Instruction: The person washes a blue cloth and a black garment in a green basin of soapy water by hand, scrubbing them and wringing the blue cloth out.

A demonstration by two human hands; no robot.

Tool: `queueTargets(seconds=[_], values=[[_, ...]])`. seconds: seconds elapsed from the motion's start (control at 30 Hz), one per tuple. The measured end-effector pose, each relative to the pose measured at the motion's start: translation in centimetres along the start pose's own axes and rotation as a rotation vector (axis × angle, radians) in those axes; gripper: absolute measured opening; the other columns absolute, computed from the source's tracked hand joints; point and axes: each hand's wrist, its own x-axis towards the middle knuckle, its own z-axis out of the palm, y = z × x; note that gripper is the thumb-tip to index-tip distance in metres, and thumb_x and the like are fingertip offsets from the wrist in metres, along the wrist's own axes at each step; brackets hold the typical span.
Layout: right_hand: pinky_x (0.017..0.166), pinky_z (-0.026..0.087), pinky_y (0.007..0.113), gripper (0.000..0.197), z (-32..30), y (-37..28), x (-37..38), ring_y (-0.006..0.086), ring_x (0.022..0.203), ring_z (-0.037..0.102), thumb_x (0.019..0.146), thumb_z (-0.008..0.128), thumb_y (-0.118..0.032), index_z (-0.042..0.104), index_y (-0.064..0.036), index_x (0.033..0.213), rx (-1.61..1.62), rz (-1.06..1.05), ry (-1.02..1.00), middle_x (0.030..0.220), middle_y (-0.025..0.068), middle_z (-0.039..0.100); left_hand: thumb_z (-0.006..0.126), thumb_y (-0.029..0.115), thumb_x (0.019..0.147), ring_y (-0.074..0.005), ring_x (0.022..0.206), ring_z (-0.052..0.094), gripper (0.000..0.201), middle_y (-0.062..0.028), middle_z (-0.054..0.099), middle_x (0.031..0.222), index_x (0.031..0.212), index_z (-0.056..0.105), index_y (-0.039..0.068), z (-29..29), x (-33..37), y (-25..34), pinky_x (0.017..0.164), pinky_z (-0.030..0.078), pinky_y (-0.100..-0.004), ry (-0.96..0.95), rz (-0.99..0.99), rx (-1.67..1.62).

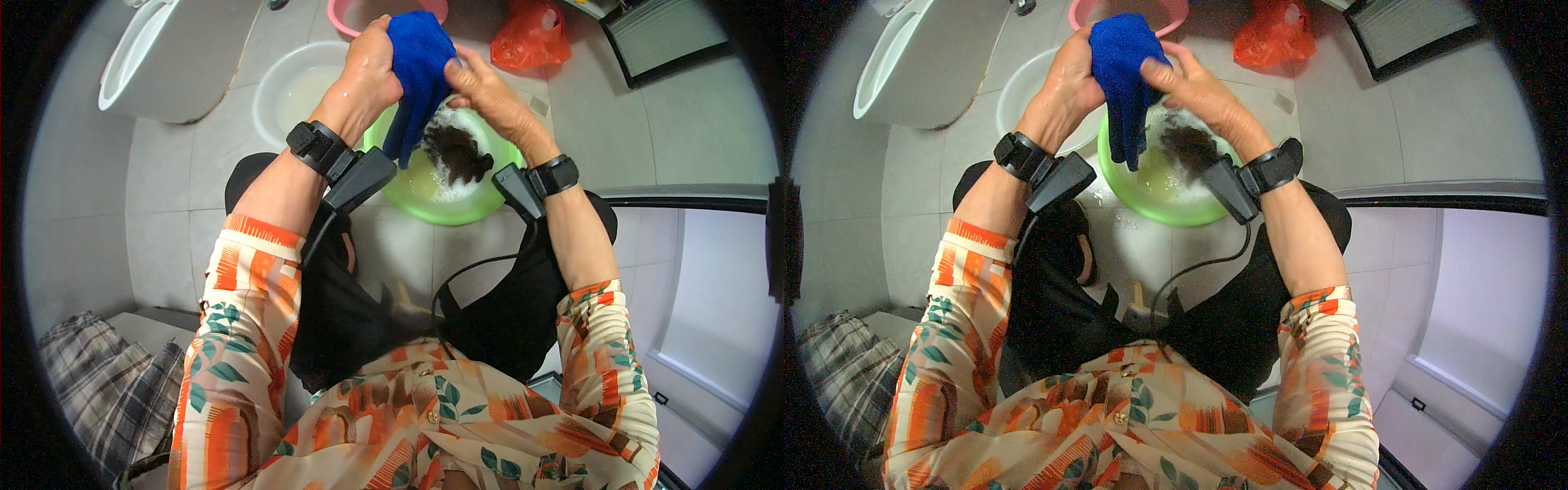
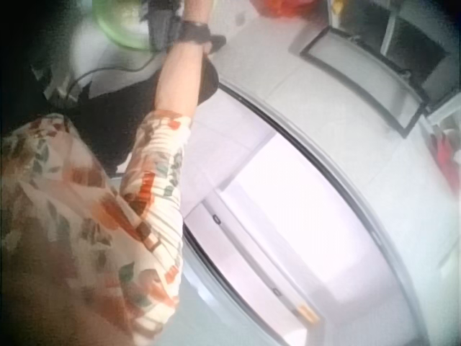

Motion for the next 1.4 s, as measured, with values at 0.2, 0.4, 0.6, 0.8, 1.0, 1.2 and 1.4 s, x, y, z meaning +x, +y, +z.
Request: queueTargets(seconds=[0.2, 0.4, 0.6, 0.8, 1.0, 1.2, 1.4], values=[[0.091, 0.041, 0.032, 0.063, 2.8, 1.2, -0.7, 0.0165, 0.102, 0.053, 0.076, 0.071, -0.026, 0.042, -0.0044, 0.128, -0.059, 0.000, -0.110, 0.113, 0.0083, 0.056, 0.034, 0.018, 0.093, -0.0257, 0.078, 0.063, 0.028, -0.0130, 0.063, 0.088, 0.098, 0.054, 0.000, -0.6, 0.0, 1.0, 0.076, 0.052, -0.0414, 0.114, 0.041, -0.148], [0.080, 0.045, 0.029, 0.034, 1.3, 0.9, -0.4, 0.0130, 0.086, 0.057, 0.080, 0.066, -0.023, 0.060, -0.0009, 0.106, -0.039, 0.036, -0.004, 0.095, 0.0051, 0.064, 0.035, 0.016, 0.092, -0.0230, 0.072, 0.061, 0.024, -0.0095, 0.062, 0.082, 0.092, 0.054, 0.002, -1.0, -0.3, 2.1, 0.071, 0.052, -0.0387, 0.181, 0.137, -0.164], [0.078, 0.044, 0.026, 0.030, -0.9, 1.0, -0.4, 0.0106, 0.083, 0.055, 0.083, 0.061, -0.024, 0.060, -0.0015, 0.103, -0.059, -0.083, 0.086, 0.091, 0.0015, 0.062, 0.037, 0.015, 0.092, -0.0186, 0.070, 0.059, 0.021, -0.0061, 0.060, 0.078, 0.094, 0.054, 0.004, -1.9, 0.3, 2.0, 0.069, 0.051, -0.0344, 0.364, 0.148, -0.051], [0.080, 0.044, 0.025, 0.031, -0.7, -1.3, -0.7, 0.0092, 0.085, 0.056, 0.085, 0.059, -0.022, 0.056, -0.0012, 0.107, 0.348, -0.177, 0.140, 0.095, 0.0025, 0.061, 0.039, 0.016, 0.092, -0.0172, 0.066, 0.055, 0.022, -0.0051, 0.059, 0.082, 0.099, 0.055, 0.003, -1.4, -0.2, 1.0, 0.064, 0.048, -0.0313, 0.260, 0.090, 0.143], [0.076, 0.045, 0.023, 0.027, -1.5, -3.0, -0.6, 0.0079, 0.081, 0.055, 0.084, 0.062, -0.022, 0.056, -0.0028, 0.101, 0.340, -0.242, 0.077, 0.089, 0.0004, 0.059, 0.046, 0.027, 0.089, -0.0126, 0.066, 0.047, 0.028, -0.0002, 0.055, 0.071, 0.096, 0.058, 0.003, -1.2, -0.4, 1.4, 0.068, 0.037, -0.0278, 0.403, 0.385, 0.742], [0.077, 0.045, 0.023, 0.030, -0.8, -3.5, -1.2, 0.0074, 0.081, 0.055, 0.083, 0.063, -0.023, 0.055, -0.0033, 0.103, 0.164, -0.161, 0.059, 0.089, -0.0004, 0.060, 0.036, 0.034, 0.093, -0.0143, 0.082, 0.056, 0.039, -0.0055, 0.064, 0.088, 0.107, 0.056, 0.003, -0.2, -0.7, 0.3, 0.079, 0.039, -0.0286, -0.080, 0.407, 0.718], [0.081, 0.044, 0.024, 0.033, 0.1, -6.2, -1.9, 0.0078, 0.085, 0.056, 0.084, 0.063, -0.020, 0.055, -0.0025, 0.110, 0.401, -0.234, 0.008, 0.093, 0.0009, 0.061, 0.032, 0.031, 0.096, -0.0155, 0.083, 0.055, 0.040, -0.0079, 0.063, 0.088, 0.103, 0.058, 0.001, 0.2, -0.4, -0.6, 0.082, 0.041, -0.0298, -0.167, 0.348, 0.649]])
